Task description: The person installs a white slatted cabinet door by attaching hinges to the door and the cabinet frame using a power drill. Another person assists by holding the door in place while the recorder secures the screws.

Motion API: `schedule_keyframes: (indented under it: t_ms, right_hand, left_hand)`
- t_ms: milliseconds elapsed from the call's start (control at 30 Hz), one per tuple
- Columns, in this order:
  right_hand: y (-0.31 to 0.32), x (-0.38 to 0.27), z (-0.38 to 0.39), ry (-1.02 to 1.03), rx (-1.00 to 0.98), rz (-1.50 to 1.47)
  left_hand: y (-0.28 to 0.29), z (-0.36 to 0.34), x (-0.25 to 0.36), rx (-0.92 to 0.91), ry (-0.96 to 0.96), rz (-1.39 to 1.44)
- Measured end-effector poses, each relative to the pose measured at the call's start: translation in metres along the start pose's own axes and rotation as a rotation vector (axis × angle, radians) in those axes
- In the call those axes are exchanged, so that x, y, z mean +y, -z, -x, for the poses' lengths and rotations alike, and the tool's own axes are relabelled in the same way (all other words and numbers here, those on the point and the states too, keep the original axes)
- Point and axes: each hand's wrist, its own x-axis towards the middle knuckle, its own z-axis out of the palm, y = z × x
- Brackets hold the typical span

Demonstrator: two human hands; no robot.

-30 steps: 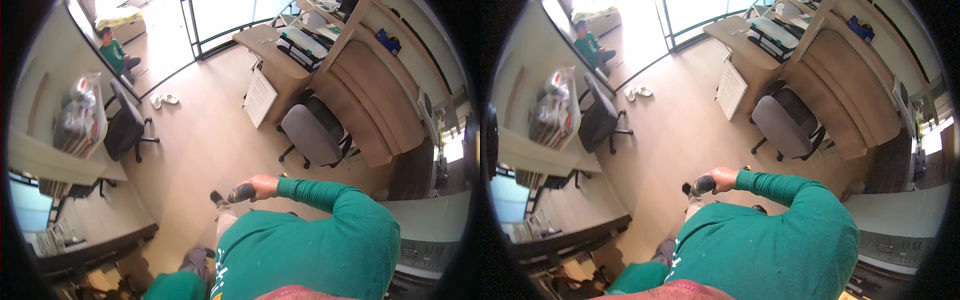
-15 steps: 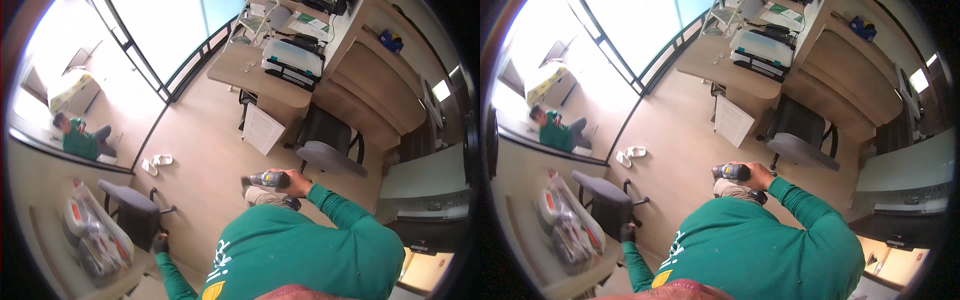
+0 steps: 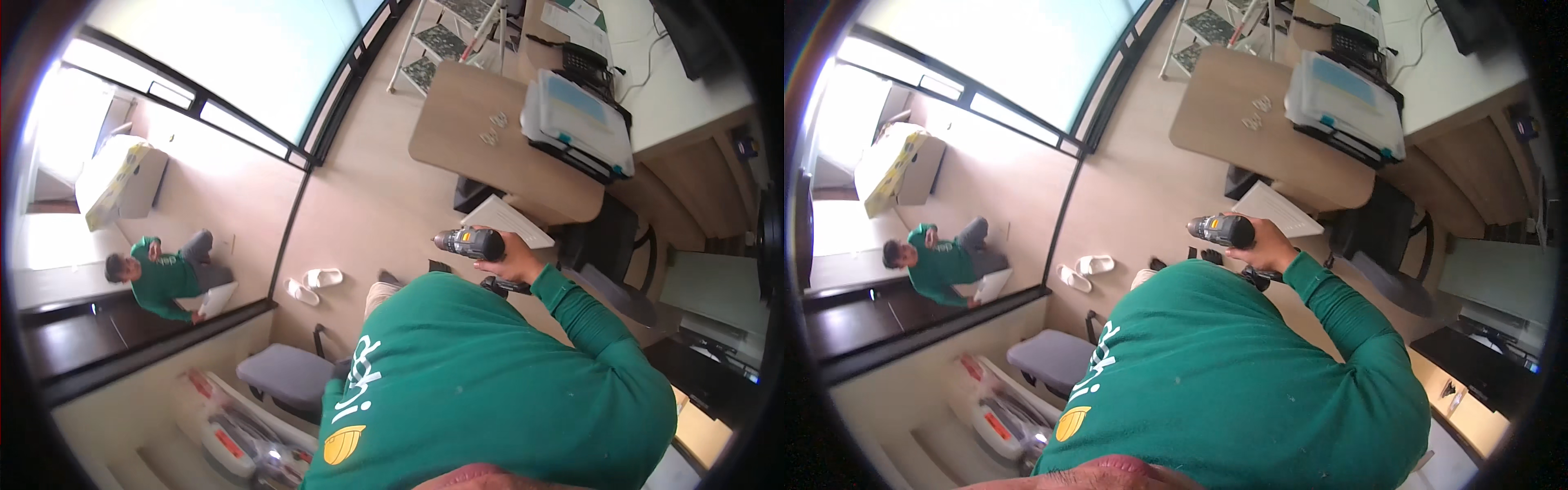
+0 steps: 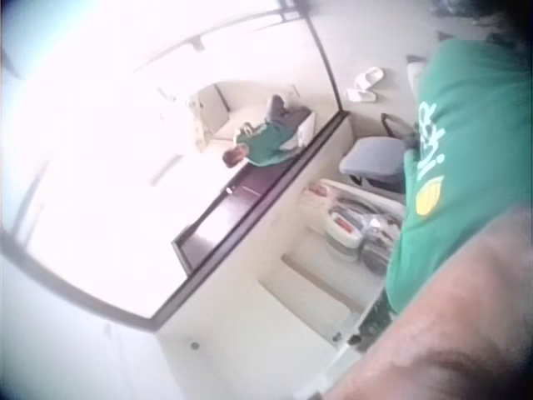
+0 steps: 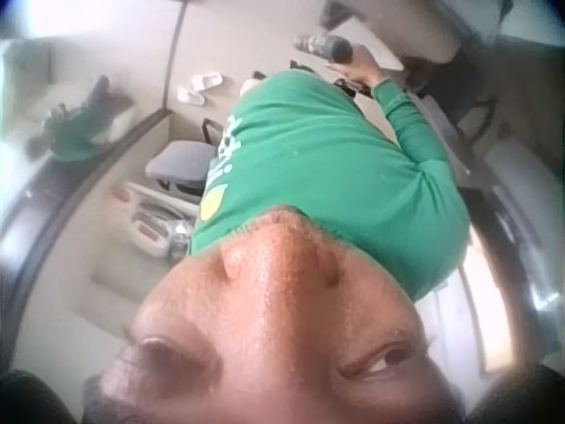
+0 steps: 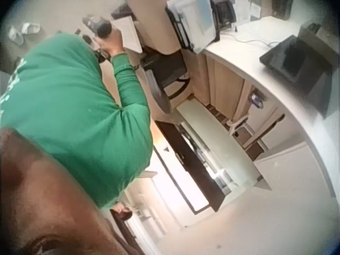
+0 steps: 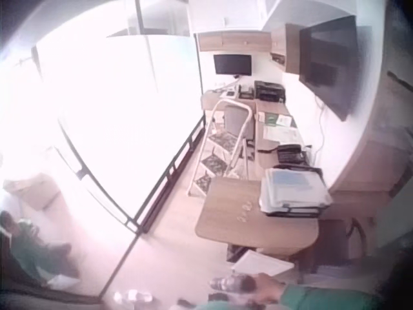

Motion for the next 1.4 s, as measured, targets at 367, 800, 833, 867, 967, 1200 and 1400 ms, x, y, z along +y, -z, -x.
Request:
schedule_keyframes:
  t_ms: [367,800,833,867,967,1200,1400]
  right_hand:
    - [-0.028,-0.065,-0.219,-0.323,0.326,-0.263]
    - [0.047,-0.092,-0.388,-0.420,0.748,-0.660]
    - [0.064,-0.098,-0.403,-0.397,0.787,-0.619]
    - [0.079,-0.108,-0.414,-0.382,0.828,-0.578]
    - [0.103,-0.106,-0.430,-0.357,0.929,-0.627]
    - [0.144,-0.106,-0.457,-0.557,1.129,-0.793]
    - [0.206,-0.125,-0.510,-0.824,1.231,-0.578]
  left_hand:
    - [0.363,-0.287,0.235,-0.087,-0.242,-0.829]
    - [0.392,-0.434,0.959,0.008,-1.312,-0.883]
    - [0.375,-0.433,0.986,-0.047,-1.383,-0.913]
    - [0.352,-0.428,1.014,-0.039,-1.279,-0.956]
    - [0.291,-0.451,1.103,-0.095,-1.469,-0.937]
    - [0.065,-0.520,1.388,0.005,-1.877,-0.774]
    - [-0.163,-0.540,1.609,0.195,-2.090,-0.665]
